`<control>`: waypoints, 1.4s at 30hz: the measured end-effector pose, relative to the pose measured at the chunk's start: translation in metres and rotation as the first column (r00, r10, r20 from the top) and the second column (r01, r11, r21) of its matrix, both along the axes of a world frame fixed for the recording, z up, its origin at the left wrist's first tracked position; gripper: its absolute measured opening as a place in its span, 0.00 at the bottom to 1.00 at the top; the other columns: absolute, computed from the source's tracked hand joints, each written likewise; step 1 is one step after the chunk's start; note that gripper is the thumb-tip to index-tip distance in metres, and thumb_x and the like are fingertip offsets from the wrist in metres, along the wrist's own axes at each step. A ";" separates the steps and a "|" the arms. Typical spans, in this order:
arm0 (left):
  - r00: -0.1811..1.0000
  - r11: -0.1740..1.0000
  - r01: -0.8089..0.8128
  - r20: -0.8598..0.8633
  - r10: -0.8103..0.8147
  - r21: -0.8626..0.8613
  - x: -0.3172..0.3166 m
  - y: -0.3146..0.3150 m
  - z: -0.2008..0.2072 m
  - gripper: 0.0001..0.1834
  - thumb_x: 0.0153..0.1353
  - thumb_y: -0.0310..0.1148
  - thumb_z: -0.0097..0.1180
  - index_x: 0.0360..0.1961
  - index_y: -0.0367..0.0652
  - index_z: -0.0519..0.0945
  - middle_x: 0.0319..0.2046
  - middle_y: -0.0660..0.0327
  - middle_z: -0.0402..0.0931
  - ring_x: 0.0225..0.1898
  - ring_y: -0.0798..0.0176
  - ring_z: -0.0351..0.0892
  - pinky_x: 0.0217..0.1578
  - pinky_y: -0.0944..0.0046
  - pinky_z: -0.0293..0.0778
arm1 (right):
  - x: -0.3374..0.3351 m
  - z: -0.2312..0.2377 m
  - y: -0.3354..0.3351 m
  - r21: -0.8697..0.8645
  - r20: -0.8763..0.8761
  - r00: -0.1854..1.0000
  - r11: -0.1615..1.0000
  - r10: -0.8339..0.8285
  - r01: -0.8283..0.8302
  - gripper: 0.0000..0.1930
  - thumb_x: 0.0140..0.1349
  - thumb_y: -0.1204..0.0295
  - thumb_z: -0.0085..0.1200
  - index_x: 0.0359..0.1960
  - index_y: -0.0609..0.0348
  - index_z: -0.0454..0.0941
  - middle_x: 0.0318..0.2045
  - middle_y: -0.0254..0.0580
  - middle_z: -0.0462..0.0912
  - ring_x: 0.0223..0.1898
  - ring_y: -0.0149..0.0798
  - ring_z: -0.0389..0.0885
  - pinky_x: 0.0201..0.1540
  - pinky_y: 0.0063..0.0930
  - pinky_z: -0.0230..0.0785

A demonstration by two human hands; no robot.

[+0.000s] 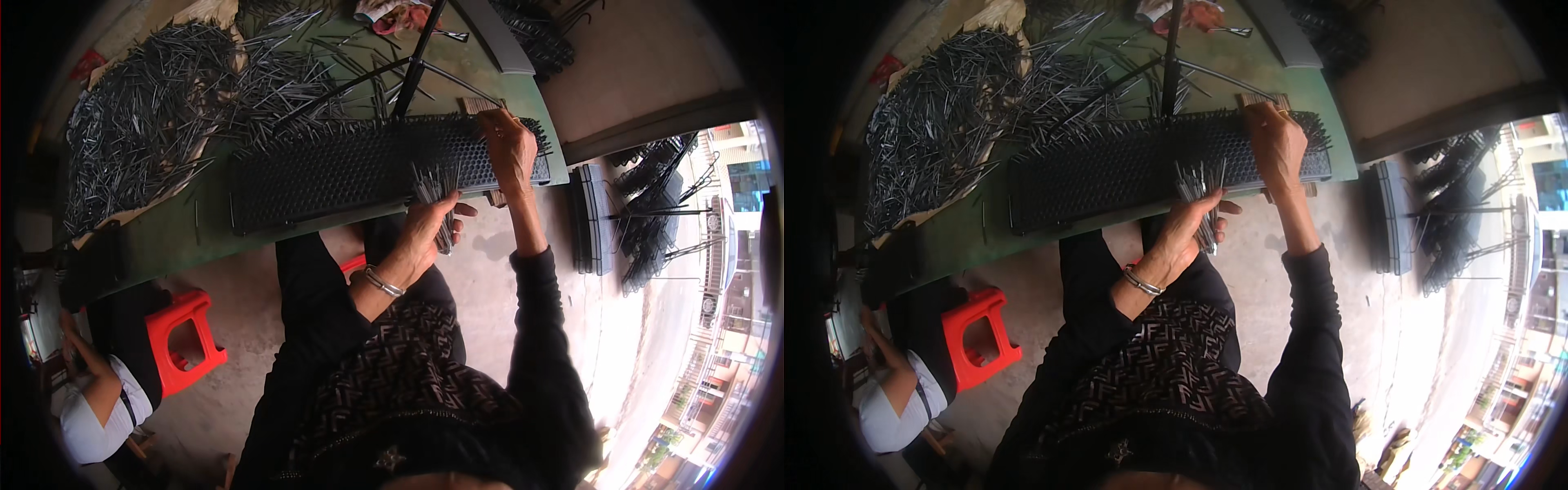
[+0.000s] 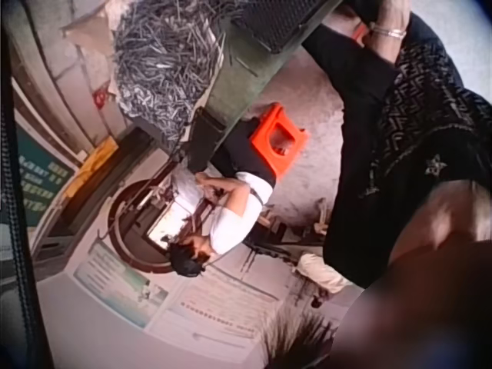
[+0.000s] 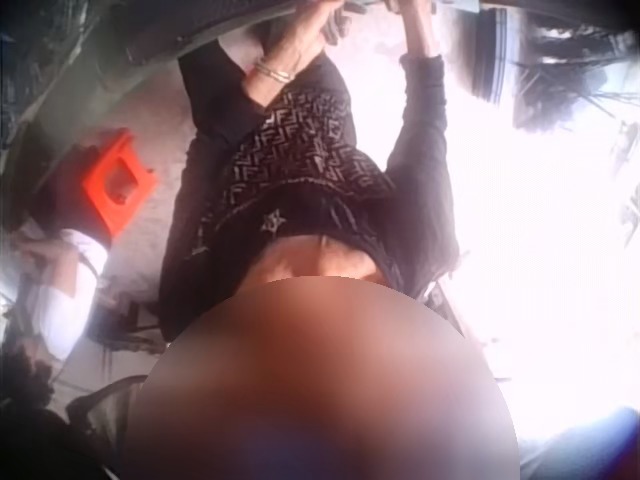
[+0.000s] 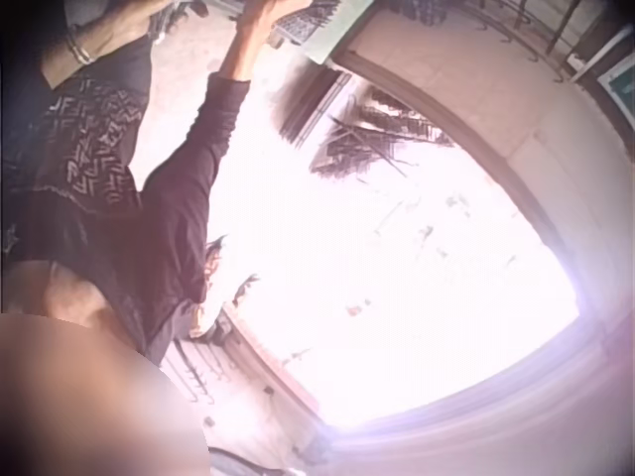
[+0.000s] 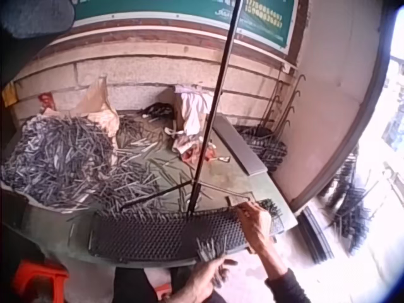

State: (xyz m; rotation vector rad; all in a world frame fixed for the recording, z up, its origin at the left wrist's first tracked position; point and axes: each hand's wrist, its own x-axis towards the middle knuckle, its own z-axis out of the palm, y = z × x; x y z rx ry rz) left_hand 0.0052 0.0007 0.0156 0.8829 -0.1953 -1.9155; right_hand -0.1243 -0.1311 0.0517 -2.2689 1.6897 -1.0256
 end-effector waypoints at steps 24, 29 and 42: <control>0.985 0.999 0.036 0.171 -0.035 -0.002 0.006 0.003 0.012 0.13 0.65 0.41 0.56 0.44 0.46 0.80 0.35 0.59 0.84 0.27 0.69 0.79 0.20 0.72 0.64 | -0.017 0.023 0.044 0.700 0.485 0.858 0.513 0.168 -0.497 0.09 0.60 0.66 0.57 0.32 0.60 0.80 0.24 0.31 0.78 0.27 0.24 0.75 0.30 0.19 0.64; 0.973 0.998 0.044 0.228 -0.035 -0.038 0.003 0.003 0.005 0.13 0.65 0.42 0.56 0.43 0.45 0.80 0.33 0.60 0.83 0.25 0.70 0.76 0.19 0.73 0.64 | -0.023 0.006 0.045 0.664 0.560 0.813 0.500 0.158 -0.555 0.09 0.61 0.68 0.57 0.32 0.62 0.80 0.24 0.32 0.78 0.27 0.26 0.75 0.30 0.20 0.66; 0.999 1.000 0.029 0.042 -0.030 0.010 0.003 0.001 0.002 0.23 0.66 0.52 0.52 0.51 0.46 0.76 0.42 0.56 0.83 0.38 0.60 0.84 0.32 0.59 0.79 | -0.033 0.017 0.043 0.601 0.619 0.783 0.607 0.058 -0.520 0.09 0.63 0.72 0.55 0.36 0.67 0.80 0.28 0.41 0.84 0.30 0.30 0.83 0.34 0.21 0.75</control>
